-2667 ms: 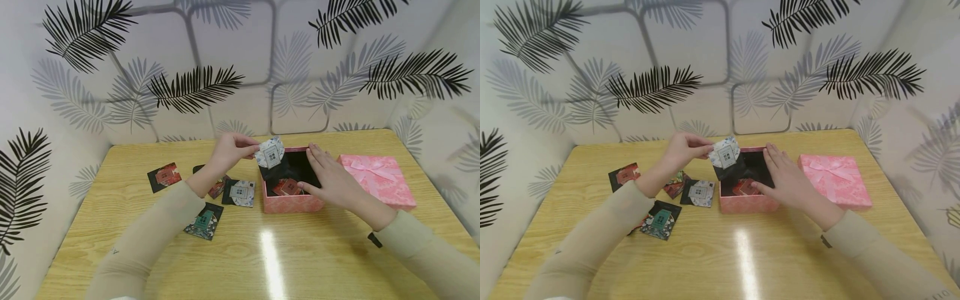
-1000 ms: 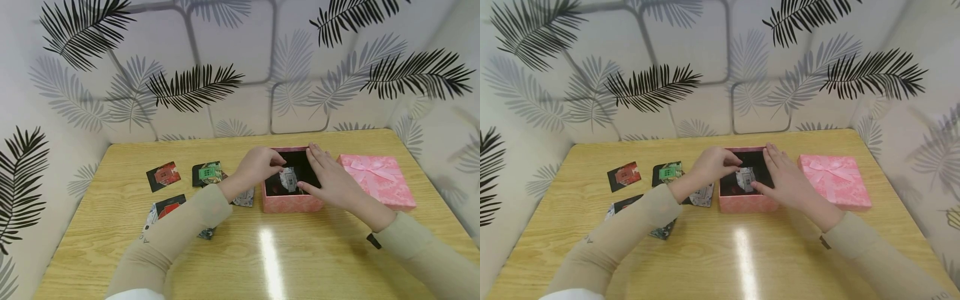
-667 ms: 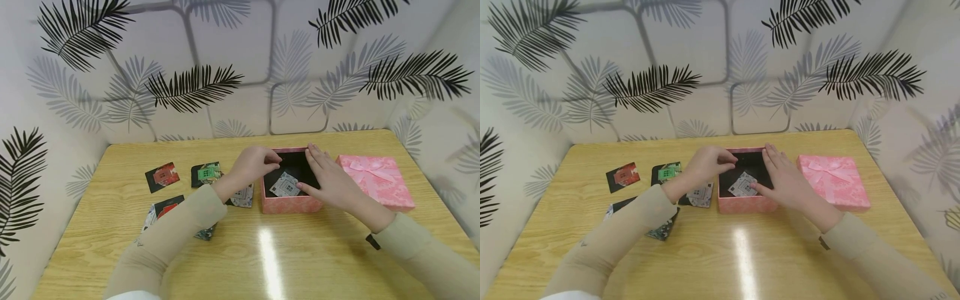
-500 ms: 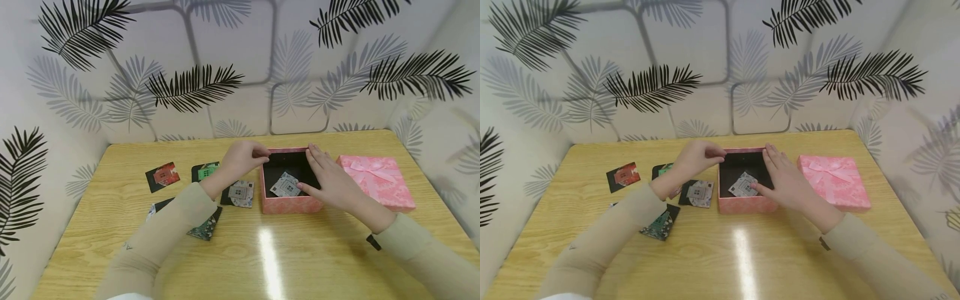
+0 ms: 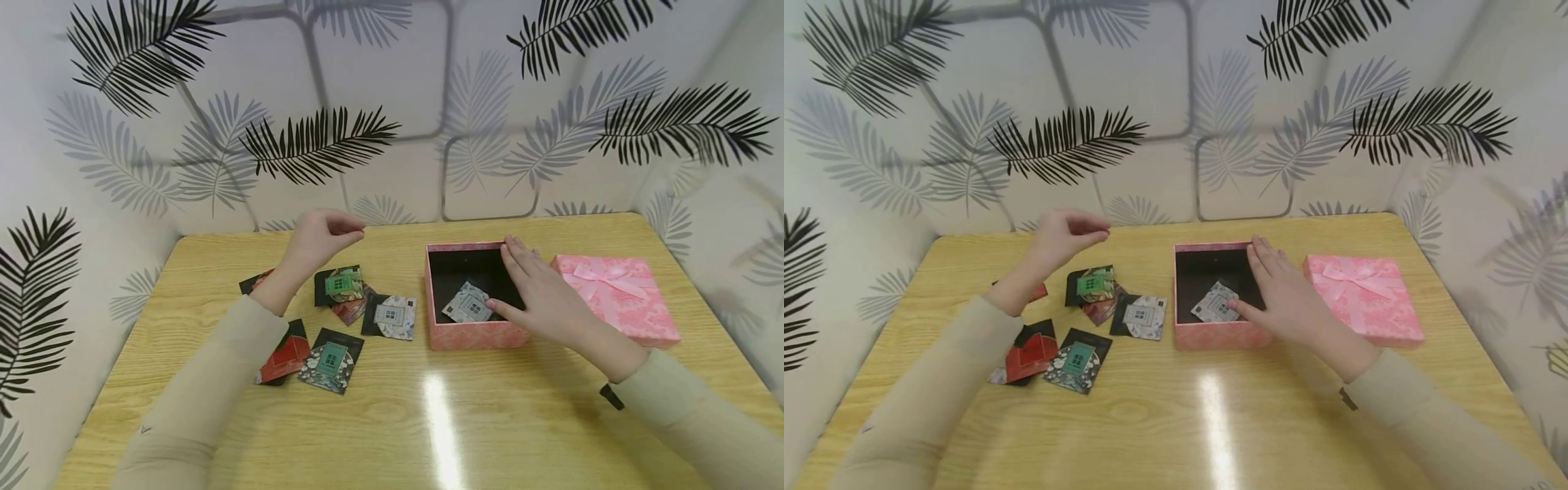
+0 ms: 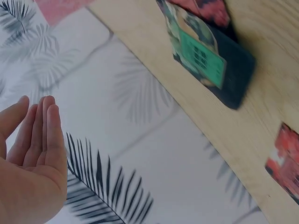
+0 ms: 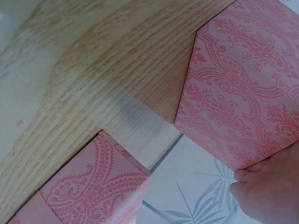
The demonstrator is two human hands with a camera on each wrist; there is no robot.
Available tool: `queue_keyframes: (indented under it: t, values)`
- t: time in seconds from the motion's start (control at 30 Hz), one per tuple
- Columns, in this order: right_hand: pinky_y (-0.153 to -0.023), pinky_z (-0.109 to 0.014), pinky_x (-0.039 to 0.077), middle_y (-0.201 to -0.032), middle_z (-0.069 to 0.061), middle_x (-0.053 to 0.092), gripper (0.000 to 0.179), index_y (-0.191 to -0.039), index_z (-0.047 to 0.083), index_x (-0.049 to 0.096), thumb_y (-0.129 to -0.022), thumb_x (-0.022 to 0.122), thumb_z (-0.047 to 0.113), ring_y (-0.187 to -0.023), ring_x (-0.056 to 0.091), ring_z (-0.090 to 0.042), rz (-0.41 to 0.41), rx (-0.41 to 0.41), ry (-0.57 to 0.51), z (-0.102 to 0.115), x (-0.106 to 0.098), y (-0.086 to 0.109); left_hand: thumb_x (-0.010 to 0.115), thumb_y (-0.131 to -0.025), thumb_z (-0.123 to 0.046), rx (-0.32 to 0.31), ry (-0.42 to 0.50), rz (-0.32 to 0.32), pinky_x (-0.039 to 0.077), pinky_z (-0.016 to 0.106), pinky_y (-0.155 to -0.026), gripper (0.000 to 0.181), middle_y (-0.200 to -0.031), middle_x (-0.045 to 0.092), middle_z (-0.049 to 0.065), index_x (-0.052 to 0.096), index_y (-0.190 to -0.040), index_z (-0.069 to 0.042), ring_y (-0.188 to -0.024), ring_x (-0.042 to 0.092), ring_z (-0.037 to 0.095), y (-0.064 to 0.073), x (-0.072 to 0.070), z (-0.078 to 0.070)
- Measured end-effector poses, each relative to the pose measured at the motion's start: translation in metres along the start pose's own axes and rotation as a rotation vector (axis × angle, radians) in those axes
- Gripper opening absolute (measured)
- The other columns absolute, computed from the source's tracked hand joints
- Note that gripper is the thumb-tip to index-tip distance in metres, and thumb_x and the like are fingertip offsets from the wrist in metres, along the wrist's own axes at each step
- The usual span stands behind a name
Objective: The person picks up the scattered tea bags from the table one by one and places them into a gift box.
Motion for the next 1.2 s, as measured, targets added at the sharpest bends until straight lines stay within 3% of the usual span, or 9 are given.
queue_keyframes:
  t: [0.33, 0.57, 0.7, 0.83, 0.97, 1.2]
  values:
    - [-0.132, -0.064, 0.020, -0.178, -0.021, 0.010, 0.101, -0.169, -0.002, 0.013, -0.103, 0.060, 0.059, -0.166, 0.013, -0.040, -0.016, 0.003, -0.014, -0.002, 0.001, 0.001, 0.073, -0.102, -0.015, -0.067, 0.013, -0.111, 0.055, 0.023, -0.085, 0.025, -0.122, 0.077, 0.022, 0.078, -0.122, 0.000, -0.108, 0.074, 0.035, 0.005, -0.050, 0.048]
    - [-0.132, -0.063, 0.018, -0.179, -0.019, 0.008, 0.101, -0.169, -0.002, 0.012, -0.103, 0.059, 0.059, -0.166, 0.010, -0.039, -0.005, 0.011, -0.011, -0.004, 0.004, 0.001, 0.072, -0.103, -0.019, -0.120, -0.027, -0.143, 0.058, 0.036, -0.093, 0.030, -0.126, 0.076, 0.023, 0.076, -0.126, 0.000, -0.112, 0.073, 0.036, 0.013, -0.072, 0.083]
    - [-0.132, -0.065, 0.019, -0.179, -0.020, 0.009, 0.100, -0.169, -0.002, 0.012, -0.103, 0.060, 0.058, -0.166, 0.012, -0.040, -0.008, 0.007, -0.006, -0.002, 0.001, 0.001, 0.071, -0.104, -0.024, -0.160, -0.043, -0.153, 0.055, 0.027, -0.089, 0.034, -0.128, 0.075, 0.023, 0.075, -0.128, 0.000, -0.101, 0.072, 0.017, 0.019, -0.081, 0.101]
    - [-0.131, -0.065, 0.019, -0.179, -0.020, 0.009, 0.100, -0.169, -0.002, 0.012, -0.104, 0.059, 0.057, -0.166, 0.012, -0.040, -0.002, 0.008, -0.007, 0.000, -0.001, 0.001, 0.072, -0.104, -0.025, -0.197, -0.043, -0.175, 0.051, 0.015, -0.081, 0.035, -0.128, 0.074, 0.024, 0.075, -0.128, -0.001, -0.086, 0.058, -0.010, 0.027, -0.088, 0.118]
    - [-0.132, -0.065, 0.019, -0.179, -0.020, 0.008, 0.100, -0.169, -0.002, 0.012, -0.104, 0.059, 0.058, -0.166, 0.011, -0.040, 0.006, 0.010, -0.008, 0.000, -0.001, 0.001, 0.073, -0.103, -0.023, -0.221, -0.050, -0.197, 0.048, 0.011, -0.077, 0.034, -0.127, 0.075, 0.026, 0.075, -0.127, 0.001, -0.081, 0.053, -0.015, 0.036, -0.092, 0.134]
    - [-0.131, -0.065, 0.020, -0.179, -0.019, 0.009, 0.101, -0.169, -0.001, 0.013, -0.103, 0.060, 0.059, -0.166, 0.012, -0.039, -0.004, 0.011, -0.014, -0.001, -0.001, 0.001, 0.075, -0.101, -0.019, -0.251, -0.069, -0.176, 0.049, 0.006, -0.073, 0.036, -0.125, 0.075, 0.028, 0.074, -0.128, 0.005, -0.075, 0.053, -0.021, 0.048, -0.088, 0.161]
Point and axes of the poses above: each hand's wrist, its own y-axis away from the middle knuckle, its own x-axis out of the palm, z = x × y, the point moved 10 cm from there along -y, towards the middle knuckle
